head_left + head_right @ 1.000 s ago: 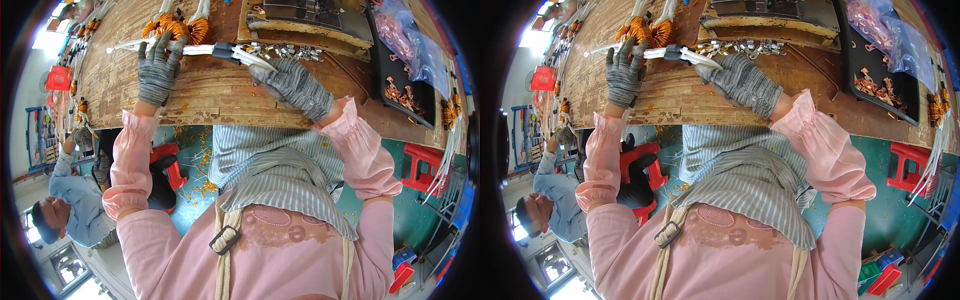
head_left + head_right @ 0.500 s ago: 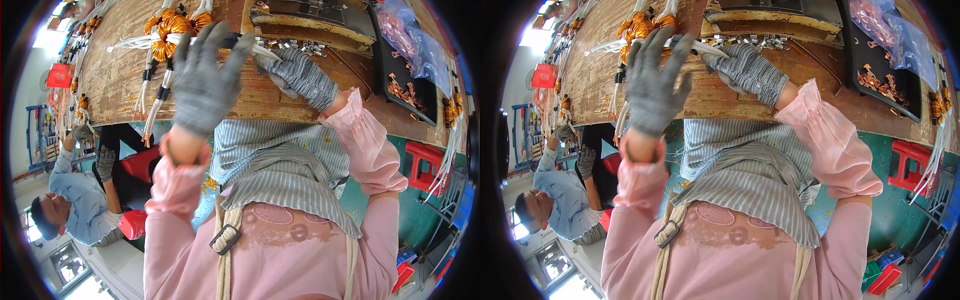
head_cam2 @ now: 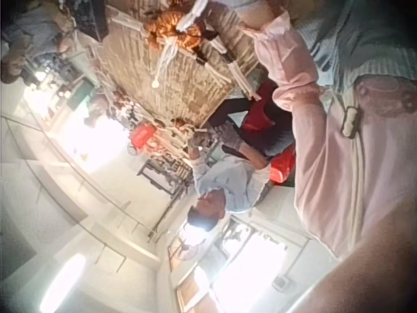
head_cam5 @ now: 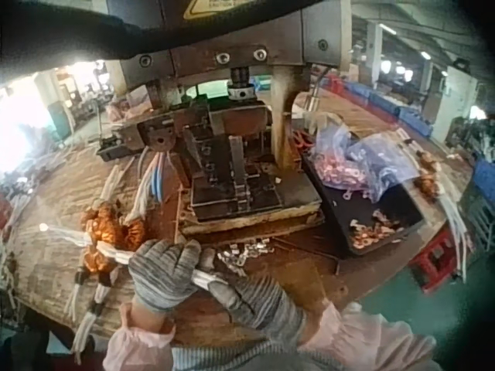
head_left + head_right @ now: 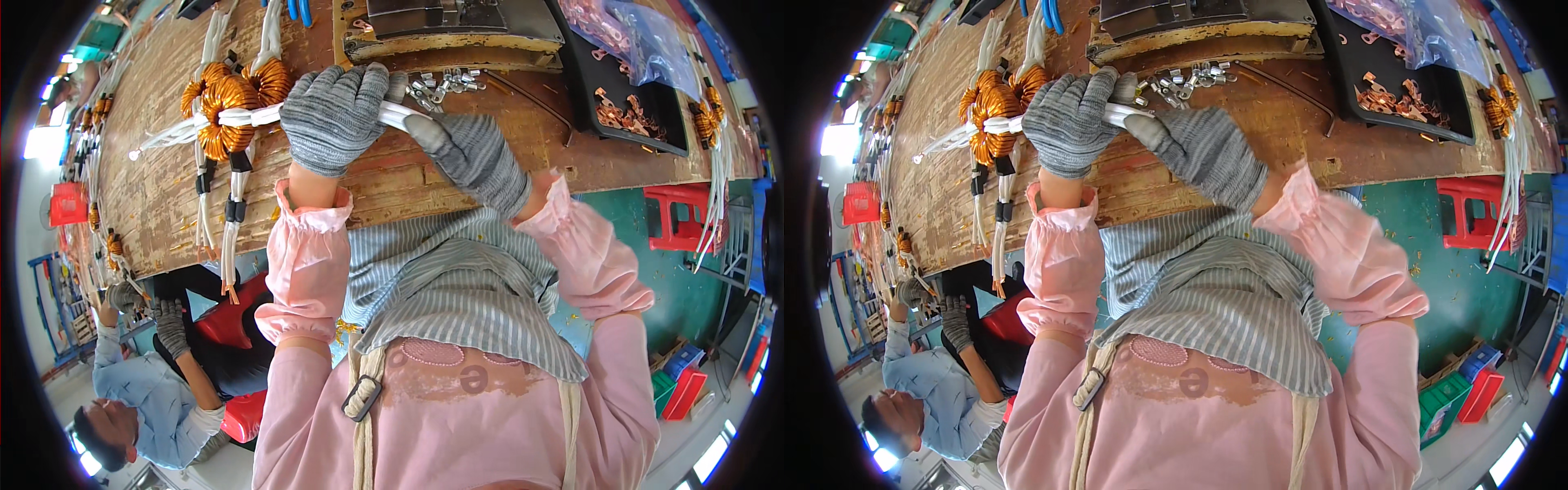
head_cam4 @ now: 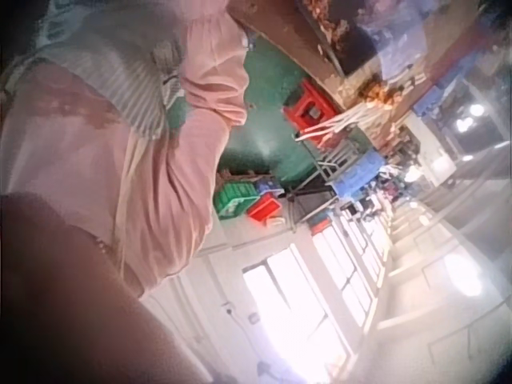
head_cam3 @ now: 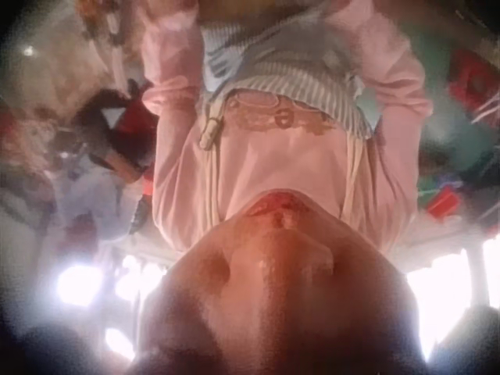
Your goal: Assembling induction coils by crimping copper terminals onto the wire ends using an industrial press.
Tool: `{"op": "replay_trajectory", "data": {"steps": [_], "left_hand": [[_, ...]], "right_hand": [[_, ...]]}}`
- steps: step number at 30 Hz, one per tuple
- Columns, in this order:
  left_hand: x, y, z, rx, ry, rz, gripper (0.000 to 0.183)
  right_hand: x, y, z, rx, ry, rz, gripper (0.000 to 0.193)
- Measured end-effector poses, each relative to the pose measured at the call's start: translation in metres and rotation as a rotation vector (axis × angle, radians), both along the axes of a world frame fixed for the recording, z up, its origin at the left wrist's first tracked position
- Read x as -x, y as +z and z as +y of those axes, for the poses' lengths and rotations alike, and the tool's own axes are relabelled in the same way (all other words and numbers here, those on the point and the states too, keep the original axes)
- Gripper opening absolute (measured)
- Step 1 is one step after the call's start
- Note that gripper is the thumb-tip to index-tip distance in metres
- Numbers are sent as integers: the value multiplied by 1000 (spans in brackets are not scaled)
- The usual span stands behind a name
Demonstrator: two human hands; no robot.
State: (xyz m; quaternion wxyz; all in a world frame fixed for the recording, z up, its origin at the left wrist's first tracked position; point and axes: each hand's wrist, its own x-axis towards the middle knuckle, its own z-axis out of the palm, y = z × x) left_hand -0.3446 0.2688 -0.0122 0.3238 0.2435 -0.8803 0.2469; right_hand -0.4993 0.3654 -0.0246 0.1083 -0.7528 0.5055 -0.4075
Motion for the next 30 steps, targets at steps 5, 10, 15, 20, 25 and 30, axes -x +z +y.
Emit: {"op": "replay_trajectory", "data": {"steps": [5,10,15,20,25,30], "left_hand": [[2,5,1,18,15,-18,28],[3,1,0,28,30,5,27],[3,6,-1,20,3,2,25],[1,5,2,-95,46,-69,30],[-4,16,2,-197,-2,-114,37],[-8,23,4,-293,-77,-171,43]], "right_hand": [[-23,9,21,-816,-46,-1398,46],[-17,-1,17,-627,-99,-1139,43],[-13,-7,8,0,-297,-474,45],[-15,9,15,-610,-244,-1163,46],[-6,-2,20,-476,-208,-1101,46],[40,-12,22,-39,-291,-971,39]]}}
